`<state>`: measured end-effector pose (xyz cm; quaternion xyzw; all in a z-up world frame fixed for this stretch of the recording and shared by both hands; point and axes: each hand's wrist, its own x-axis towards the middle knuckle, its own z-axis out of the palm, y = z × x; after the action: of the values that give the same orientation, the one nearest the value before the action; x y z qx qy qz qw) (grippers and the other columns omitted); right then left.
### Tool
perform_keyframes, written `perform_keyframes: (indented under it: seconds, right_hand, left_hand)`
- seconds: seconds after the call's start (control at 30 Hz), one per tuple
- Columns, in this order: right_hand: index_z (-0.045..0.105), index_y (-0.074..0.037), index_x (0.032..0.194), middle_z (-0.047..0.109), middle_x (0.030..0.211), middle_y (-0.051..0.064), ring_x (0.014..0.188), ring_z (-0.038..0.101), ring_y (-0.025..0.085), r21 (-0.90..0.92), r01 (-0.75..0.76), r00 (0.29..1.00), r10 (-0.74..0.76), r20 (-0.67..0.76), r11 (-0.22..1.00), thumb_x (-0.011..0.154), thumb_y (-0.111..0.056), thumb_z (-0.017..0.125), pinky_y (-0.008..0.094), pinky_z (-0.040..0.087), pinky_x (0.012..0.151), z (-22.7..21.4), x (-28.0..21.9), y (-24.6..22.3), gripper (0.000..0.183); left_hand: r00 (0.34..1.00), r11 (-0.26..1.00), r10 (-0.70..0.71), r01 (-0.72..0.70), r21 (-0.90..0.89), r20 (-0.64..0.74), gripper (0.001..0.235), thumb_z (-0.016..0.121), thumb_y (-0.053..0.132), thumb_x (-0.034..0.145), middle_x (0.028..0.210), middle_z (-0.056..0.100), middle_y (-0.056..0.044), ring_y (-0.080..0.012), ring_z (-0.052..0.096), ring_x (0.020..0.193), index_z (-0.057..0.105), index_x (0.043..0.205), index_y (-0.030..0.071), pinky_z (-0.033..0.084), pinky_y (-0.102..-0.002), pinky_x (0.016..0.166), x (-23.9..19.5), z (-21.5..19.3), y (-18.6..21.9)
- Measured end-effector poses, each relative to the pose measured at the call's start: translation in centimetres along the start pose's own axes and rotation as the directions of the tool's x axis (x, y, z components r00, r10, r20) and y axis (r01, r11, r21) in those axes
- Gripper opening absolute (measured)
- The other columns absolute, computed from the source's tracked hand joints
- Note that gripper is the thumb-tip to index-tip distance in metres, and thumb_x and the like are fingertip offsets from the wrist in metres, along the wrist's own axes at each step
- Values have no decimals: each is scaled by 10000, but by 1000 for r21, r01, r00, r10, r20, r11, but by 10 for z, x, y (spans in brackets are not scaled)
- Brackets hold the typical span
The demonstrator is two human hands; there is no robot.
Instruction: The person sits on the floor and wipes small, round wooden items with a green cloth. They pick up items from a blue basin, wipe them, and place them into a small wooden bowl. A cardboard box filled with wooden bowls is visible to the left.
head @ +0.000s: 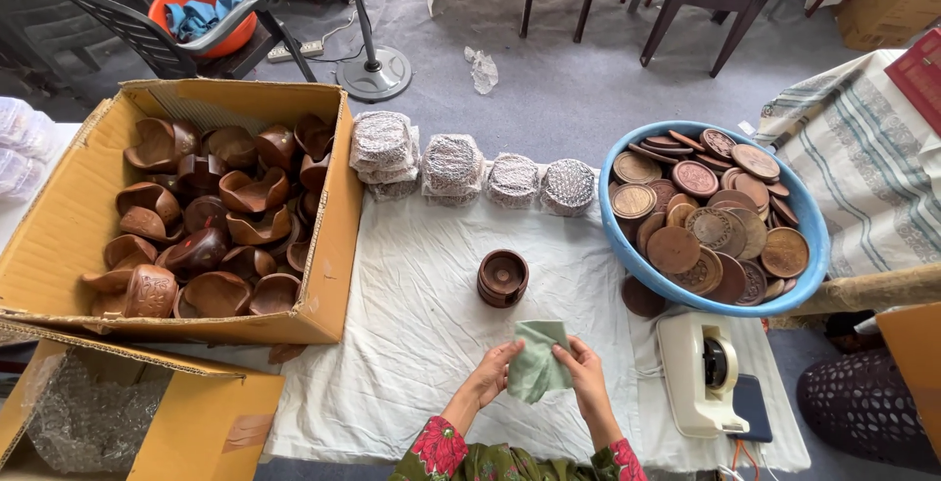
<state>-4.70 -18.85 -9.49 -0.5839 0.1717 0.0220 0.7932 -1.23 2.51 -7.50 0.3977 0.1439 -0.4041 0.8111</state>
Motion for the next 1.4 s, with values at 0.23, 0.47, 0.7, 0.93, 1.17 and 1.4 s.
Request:
perform_keyframes:
  seconds: [0.23,0.47,0.7,0.93,1.17,1.4]
  right_hand:
    - [728,-95,1213,771,1132,23,968,741,152,-580,130,989,-150,13,804,913,-162,712,312,603,796,24,-16,-53,308]
    - [756,-105,1185,753,1086,86,940,720,195,-757,243,878,-469,-93,607,899,-169,739,328,582,811,-13,-1,-103,293]
    - [753,-88,1197,744,1116,104,978,692,236,-834,195,669,-692,-271,515,963,-156,733,357,532,889,-69,7,-182,245]
    - [744,-75,1219,732,1142,115,1035,690,247,-851,187,592,-748,-302,491,975,-142,727,380,527,930,-117,22,-205,254]
    - [689,-55,1315,696,1234,156,1131,656,293,-891,84,648,-704,-290,445,931,-266,774,397,505,989,-159,67,-213,446]
    - [239,23,1596,351,1593,269,1480,320,394,-937,-47,745,-612,-264,346,762,-665,784,718,119,1121,-157,128,-235,1211]
  left_hand:
    - [973,869,228,-190,458,-28,392,814,255,872,1061,785,-30,-77,733,891,720,1181,32,591,-252,802,48,-50,-43]
    - [962,837,257,-175,519,-91,286,807,173,853,932,778,-36,-102,703,798,735,1064,-6,579,-280,746,47,-48,-36]
    - [979,888,182,-121,443,-97,295,796,166,863,948,777,-41,-109,714,810,723,1084,-15,587,-284,745,43,-46,-32]
    - [976,883,156,-68,464,-153,311,818,177,849,948,784,-54,-116,714,803,732,1077,-17,583,-280,732,55,-58,-32]
    - [968,887,110,7,462,-225,292,805,199,852,916,790,-48,-110,713,775,756,1048,-11,578,-280,718,45,-44,-26]
    - [948,903,100,41,427,-302,299,795,194,859,916,787,-60,-124,719,764,748,1054,-27,576,-288,700,37,-34,-23]
